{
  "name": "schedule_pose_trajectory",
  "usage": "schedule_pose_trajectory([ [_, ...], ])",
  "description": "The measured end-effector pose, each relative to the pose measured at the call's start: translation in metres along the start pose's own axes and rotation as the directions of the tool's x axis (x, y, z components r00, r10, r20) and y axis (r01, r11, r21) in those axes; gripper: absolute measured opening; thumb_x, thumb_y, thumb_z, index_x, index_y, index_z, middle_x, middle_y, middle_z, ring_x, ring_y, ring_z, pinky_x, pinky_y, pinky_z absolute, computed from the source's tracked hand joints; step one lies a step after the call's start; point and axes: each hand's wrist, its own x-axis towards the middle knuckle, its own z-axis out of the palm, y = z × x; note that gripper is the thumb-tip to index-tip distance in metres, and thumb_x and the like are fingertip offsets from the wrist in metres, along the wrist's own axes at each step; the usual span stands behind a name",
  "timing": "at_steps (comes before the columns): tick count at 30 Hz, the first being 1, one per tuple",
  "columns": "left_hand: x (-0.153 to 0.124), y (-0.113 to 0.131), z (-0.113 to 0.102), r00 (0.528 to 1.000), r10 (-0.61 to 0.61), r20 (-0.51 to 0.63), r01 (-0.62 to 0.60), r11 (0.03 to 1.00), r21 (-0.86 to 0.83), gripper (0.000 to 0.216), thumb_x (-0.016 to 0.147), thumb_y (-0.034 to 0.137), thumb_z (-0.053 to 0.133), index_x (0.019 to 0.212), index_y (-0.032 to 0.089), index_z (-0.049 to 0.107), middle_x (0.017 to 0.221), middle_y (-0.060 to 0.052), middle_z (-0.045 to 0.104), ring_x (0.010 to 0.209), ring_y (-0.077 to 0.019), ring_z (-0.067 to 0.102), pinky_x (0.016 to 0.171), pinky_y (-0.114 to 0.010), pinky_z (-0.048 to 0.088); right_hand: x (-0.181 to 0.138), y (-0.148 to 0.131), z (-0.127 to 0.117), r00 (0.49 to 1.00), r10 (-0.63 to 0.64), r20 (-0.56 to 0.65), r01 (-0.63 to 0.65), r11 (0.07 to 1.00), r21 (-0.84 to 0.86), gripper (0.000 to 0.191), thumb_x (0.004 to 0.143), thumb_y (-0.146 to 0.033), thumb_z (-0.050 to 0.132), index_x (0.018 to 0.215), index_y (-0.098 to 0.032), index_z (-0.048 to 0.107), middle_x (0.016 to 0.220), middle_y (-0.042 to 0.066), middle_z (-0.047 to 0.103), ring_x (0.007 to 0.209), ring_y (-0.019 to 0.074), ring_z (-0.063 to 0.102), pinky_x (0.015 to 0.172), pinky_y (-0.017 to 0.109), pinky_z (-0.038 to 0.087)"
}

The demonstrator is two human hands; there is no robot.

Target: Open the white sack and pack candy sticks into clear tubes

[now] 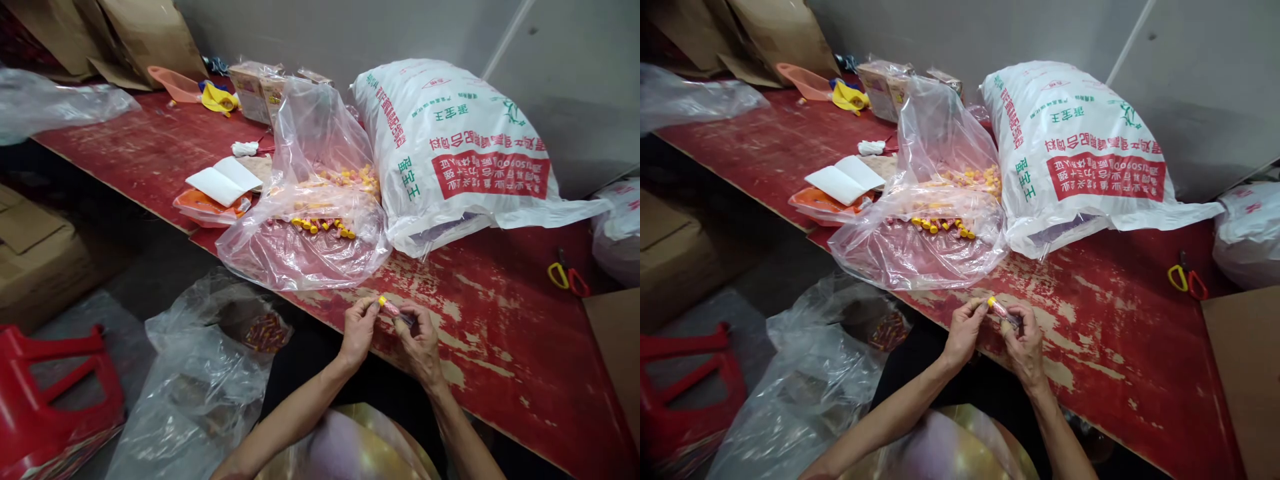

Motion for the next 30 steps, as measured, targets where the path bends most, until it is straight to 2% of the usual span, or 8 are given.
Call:
schedule_pose_trajectory([
  [2, -0.003, -0.003, -0.002, 0.998, 0.053, 0.037, -0.057, 0.994, 0.097, 0.019, 0.081, 0.03, 0.06, 0.087, 0.017, 0.073, 0.095, -0.006, 0.067, 0.092, -0.0174, 0.061, 0.089, -0.028, 0.045, -0.002, 0.002, 0.0, 1.0, 0.007, 0.018, -0.007, 1.0, -0.01, 0.02, 0.083, -0.032, 0.056, 0.1, -0.02, 0.056, 0.104, 0.008, 0.061, 0.096, 0.0213, 0.059, 0.077, 0.033, 0.05],
  [8, -0.01, -0.008, 0.001, 0.972, 0.075, 0.222, -0.134, 0.955, 0.265, 0.024, 0.085, 0.024, 0.05, 0.096, 0.016, 0.07, 0.094, -0.007, 0.068, 0.09, -0.0179, 0.062, 0.085, -0.029, 0.047, 0.003, -0.003, -0.012, 0.986, 0.009, 0.165, 0.02, 0.985, -0.171, 0.028, 0.086, -0.038, 0.052, 0.107, -0.02, 0.061, 0.103, 0.008, 0.065, 0.094, 0.0213, 0.062, 0.083, 0.035, 0.051],
  [13, -0.016, -0.011, 0.011, 0.921, -0.021, 0.388, -0.187, 0.85, 0.492, 0.024, 0.079, 0.016, 0.049, 0.089, 0.017, 0.071, 0.085, -0.006, 0.07, 0.08, -0.0178, 0.062, 0.078, -0.029, 0.048, 0.011, 0.01, -0.063, 0.918, 0.053, 0.394, 0.086, 0.942, -0.326, 0.032, 0.088, -0.045, 0.049, 0.104, -0.023, 0.065, 0.103, 0.007, 0.068, 0.093, 0.0216, 0.064, 0.08, 0.034, 0.053],
  [16, -0.015, -0.013, 0.012, 0.93, -0.018, 0.366, -0.218, 0.776, 0.592, 0.024, 0.075, 0.013, 0.05, 0.088, 0.015, 0.071, 0.081, -0.007, 0.068, 0.076, -0.0186, 0.061, 0.076, -0.029, 0.048, 0.022, 0.038, -0.094, 0.884, 0.043, 0.465, 0.186, 0.881, -0.436, 0.034, 0.078, -0.056, 0.052, 0.076, -0.025, 0.066, 0.074, 0.006, 0.068, 0.064, 0.0223, 0.064, 0.054, 0.031, 0.052],
  [20, -0.008, -0.014, 0.005, 0.949, -0.003, 0.316, -0.194, 0.783, 0.591, 0.025, 0.074, 0.012, 0.05, 0.089, 0.017, 0.07, 0.083, -0.006, 0.067, 0.079, -0.0182, 0.061, 0.077, -0.028, 0.049, 0.034, 0.068, -0.101, 0.835, 0.035, 0.549, 0.237, 0.878, -0.416, 0.035, 0.077, -0.058, 0.049, 0.066, -0.027, 0.06, 0.064, 0.006, 0.064, 0.054, 0.0215, 0.062, 0.044, 0.03, 0.05],
  [24, -0.007, -0.013, 0.005, 0.975, -0.023, 0.22, -0.106, 0.824, 0.556, 0.023, 0.076, 0.014, 0.05, 0.09, 0.017, 0.069, 0.081, -0.004, 0.065, 0.073, -0.016, 0.058, 0.072, -0.026, 0.047, 0.029, 0.058, -0.09, 0.82, 0.005, 0.572, 0.282, 0.867, -0.411, 0.034, 0.082, -0.053, 0.045, 0.066, -0.026, 0.057, 0.067, 0.006, 0.063, 0.052, 0.02, 0.06, 0.042, 0.029, 0.046],
  [26, -0.007, -0.01, 0.007, 0.981, -0.024, 0.191, -0.085, 0.838, 0.54, 0.024, 0.078, 0.015, 0.05, 0.092, 0.017, 0.068, 0.081, -0.005, 0.065, 0.073, -0.0161, 0.058, 0.073, -0.027, 0.047, 0.027, 0.046, -0.086, 0.843, -0.004, 0.539, 0.282, 0.855, -0.435, 0.031, 0.084, -0.048, 0.043, 0.069, -0.026, 0.056, 0.068, 0.005, 0.06, 0.052, 0.0189, 0.058, 0.042, 0.028, 0.043],
  [30, -0.007, -0.003, 0.008, 0.971, 0.015, 0.239, -0.14, 0.845, 0.516, 0.026, 0.083, 0.02, 0.046, 0.099, 0.017, 0.066, 0.088, -0.007, 0.064, 0.083, -0.019, 0.06, 0.081, -0.032, 0.047, 0.028, 0.028, -0.078, 0.869, -0.013, 0.495, 0.238, 0.888, -0.394, 0.029, 0.086, -0.044, 0.044, 0.067, -0.025, 0.054, 0.065, 0.003, 0.056, 0.05, 0.0168, 0.052, 0.047, 0.029, 0.043],
])
